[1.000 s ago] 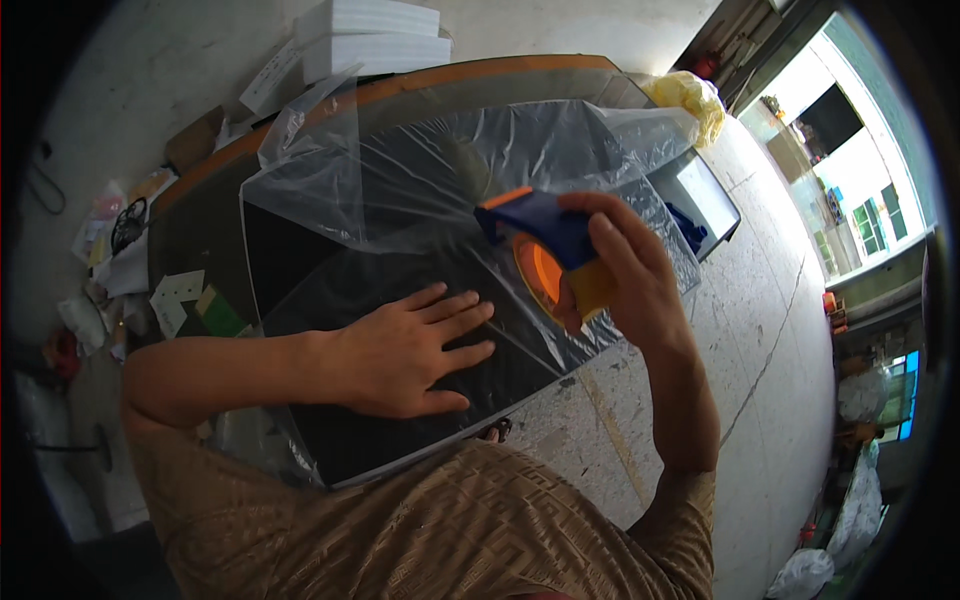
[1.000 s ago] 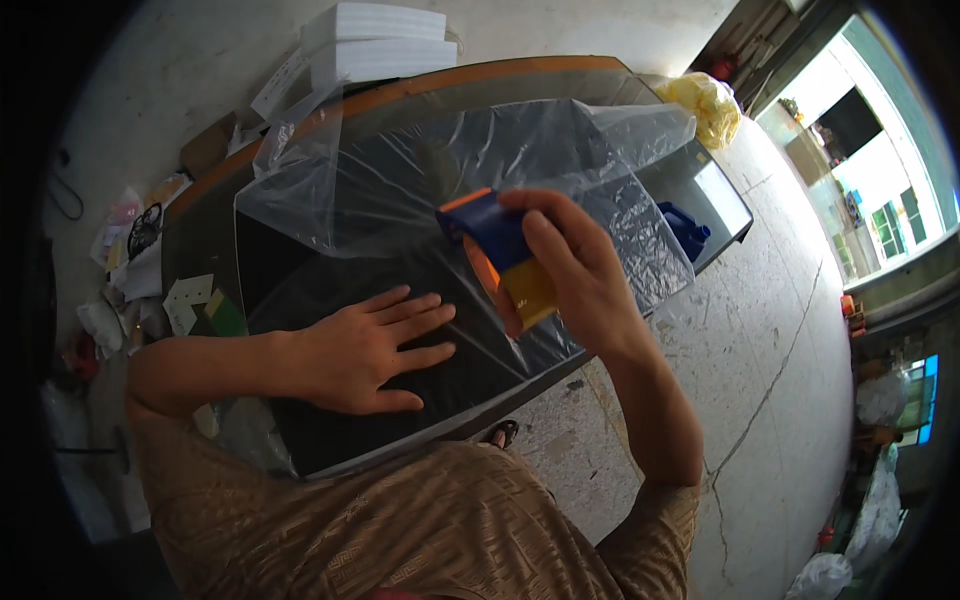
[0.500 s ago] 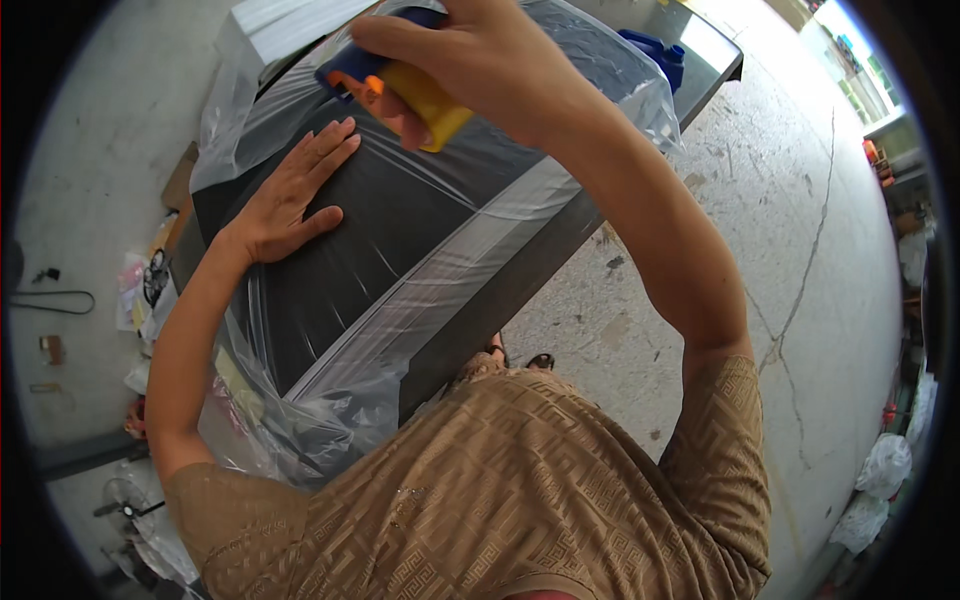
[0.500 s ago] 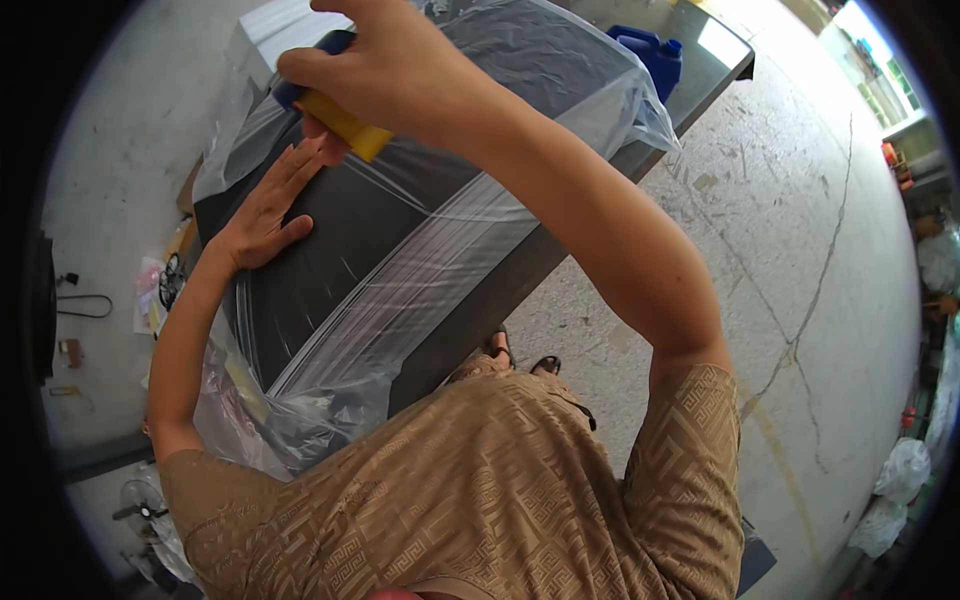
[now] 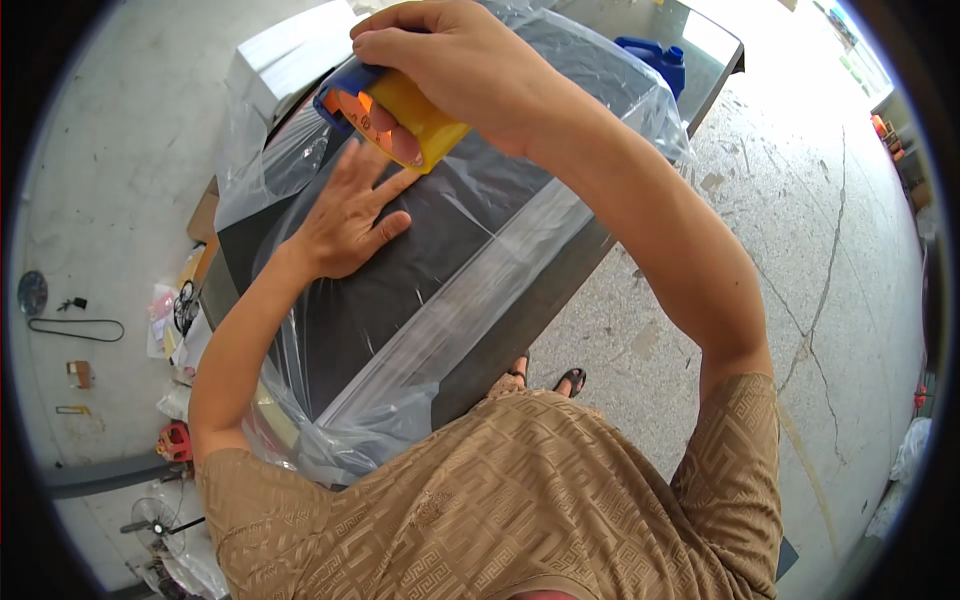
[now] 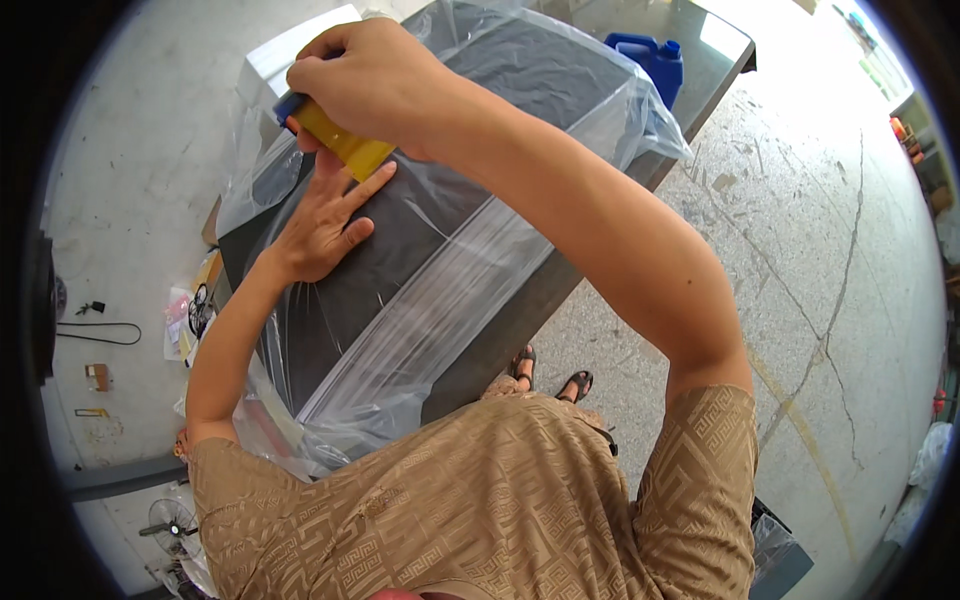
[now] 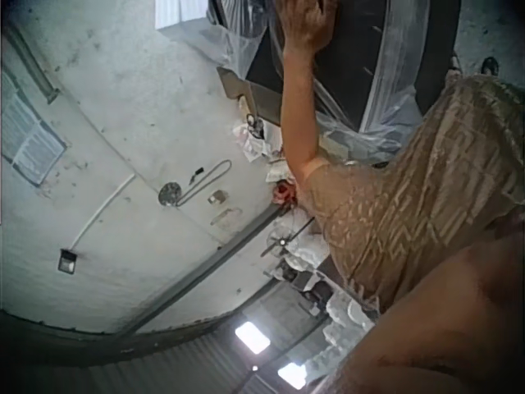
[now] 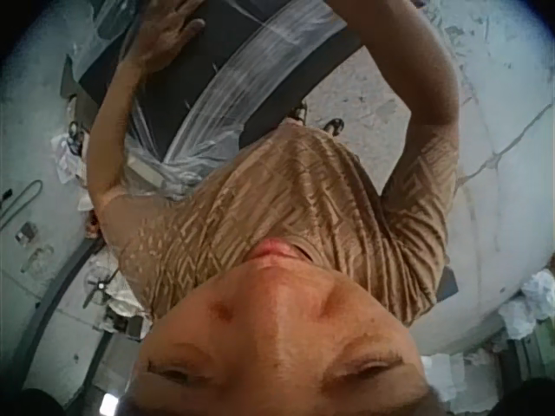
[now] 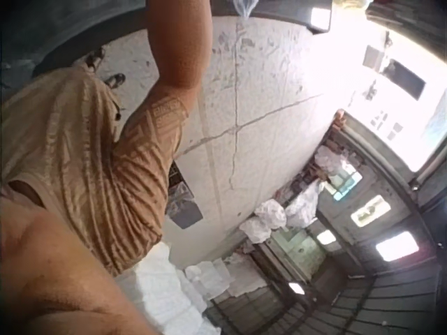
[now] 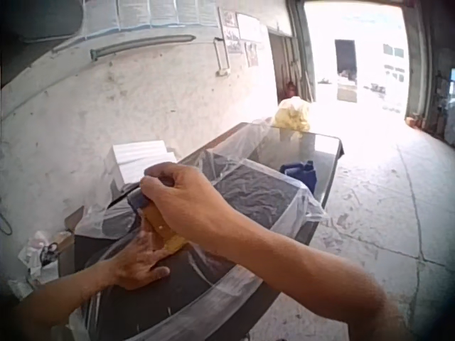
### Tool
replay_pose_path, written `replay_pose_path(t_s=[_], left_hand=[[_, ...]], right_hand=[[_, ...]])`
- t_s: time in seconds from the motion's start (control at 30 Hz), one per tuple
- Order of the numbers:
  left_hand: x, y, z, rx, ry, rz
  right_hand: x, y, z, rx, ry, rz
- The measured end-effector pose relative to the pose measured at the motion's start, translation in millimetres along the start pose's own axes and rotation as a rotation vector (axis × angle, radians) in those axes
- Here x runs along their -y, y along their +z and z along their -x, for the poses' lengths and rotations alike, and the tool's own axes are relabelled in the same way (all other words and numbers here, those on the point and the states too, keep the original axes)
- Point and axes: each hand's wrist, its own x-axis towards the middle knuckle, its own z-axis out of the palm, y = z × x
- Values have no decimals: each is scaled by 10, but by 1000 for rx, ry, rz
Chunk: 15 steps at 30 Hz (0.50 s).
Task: The person places a large sheet of clear plastic on a table and stacks multiple sheets of white paper onto it. They then cover the stack with a black sheet and wrap the entire bundle in the plastic sheet, securing it with tape.
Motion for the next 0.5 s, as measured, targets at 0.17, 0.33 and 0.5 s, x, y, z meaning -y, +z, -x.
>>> replay_pose_path(t_s=[0.17, 0.33, 0.5], left_hand=[[211, -37, -72, 84, 21, 188], [95, -162, -59, 71, -65, 72], [-8, -203, 276, 33, -95, 70]], right_hand=[[66, 101, 104, 25, 20, 152], [-48, 51, 117, 4, -33, 85], [-162, 32, 77, -63, -97, 143]])
